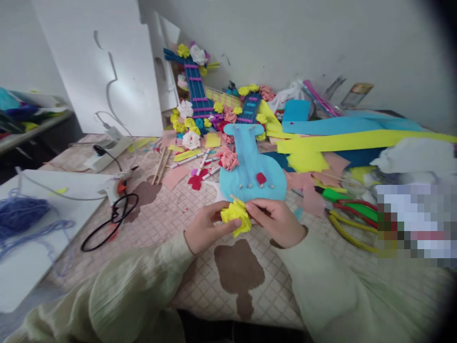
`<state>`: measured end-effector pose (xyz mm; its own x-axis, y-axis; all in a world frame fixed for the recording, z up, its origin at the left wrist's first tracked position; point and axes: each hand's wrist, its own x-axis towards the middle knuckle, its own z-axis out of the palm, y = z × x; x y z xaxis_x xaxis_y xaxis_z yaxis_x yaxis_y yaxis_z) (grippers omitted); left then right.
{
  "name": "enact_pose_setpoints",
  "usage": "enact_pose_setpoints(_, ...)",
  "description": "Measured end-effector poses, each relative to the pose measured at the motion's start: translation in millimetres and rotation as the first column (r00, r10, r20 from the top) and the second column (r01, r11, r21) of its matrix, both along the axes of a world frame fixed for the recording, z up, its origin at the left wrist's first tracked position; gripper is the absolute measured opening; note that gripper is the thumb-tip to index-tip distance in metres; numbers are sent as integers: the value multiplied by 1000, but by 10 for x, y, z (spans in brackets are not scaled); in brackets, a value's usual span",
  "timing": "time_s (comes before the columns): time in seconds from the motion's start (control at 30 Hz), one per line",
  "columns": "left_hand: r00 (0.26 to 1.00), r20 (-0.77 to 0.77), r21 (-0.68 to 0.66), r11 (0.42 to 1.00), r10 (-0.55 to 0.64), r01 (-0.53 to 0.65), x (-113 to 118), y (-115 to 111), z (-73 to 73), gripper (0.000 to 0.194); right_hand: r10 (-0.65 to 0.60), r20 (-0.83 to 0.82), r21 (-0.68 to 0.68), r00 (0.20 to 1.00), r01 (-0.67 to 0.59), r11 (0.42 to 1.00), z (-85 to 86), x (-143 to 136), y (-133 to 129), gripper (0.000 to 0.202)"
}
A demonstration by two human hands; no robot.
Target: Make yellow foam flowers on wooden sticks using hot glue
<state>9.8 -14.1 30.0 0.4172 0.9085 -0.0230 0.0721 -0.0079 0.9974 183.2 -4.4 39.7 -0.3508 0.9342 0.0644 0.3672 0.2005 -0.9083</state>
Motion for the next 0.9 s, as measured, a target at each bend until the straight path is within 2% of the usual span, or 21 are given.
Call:
enact_pose_setpoints(0.13, 985, 161, -56, 997, 59, -51, 67, 40, -39, 21, -15, 3, 19, 1000, 15, 1000, 21, 26, 28, 30)
enact_pose_setpoints(0.27, 960, 257, -46, 993, 115, -107, 72, 48, -99, 17, -13, 9, 17, 1000, 13, 1000, -2, 28, 33, 28)
enact_pose_setpoints(0.63, 977, 168, 15, 991, 129, -134, -8, 33, -179, 14, -27, 3, 34, 1000, 26, 999, -76, -27, 17, 19)
enact_pose_setpoints(0.9, 982, 134, 53, 989, 130, -138, -34, 18, -223, 16, -103, -137, -94, 985, 91, 991, -84, -54, -11, 12)
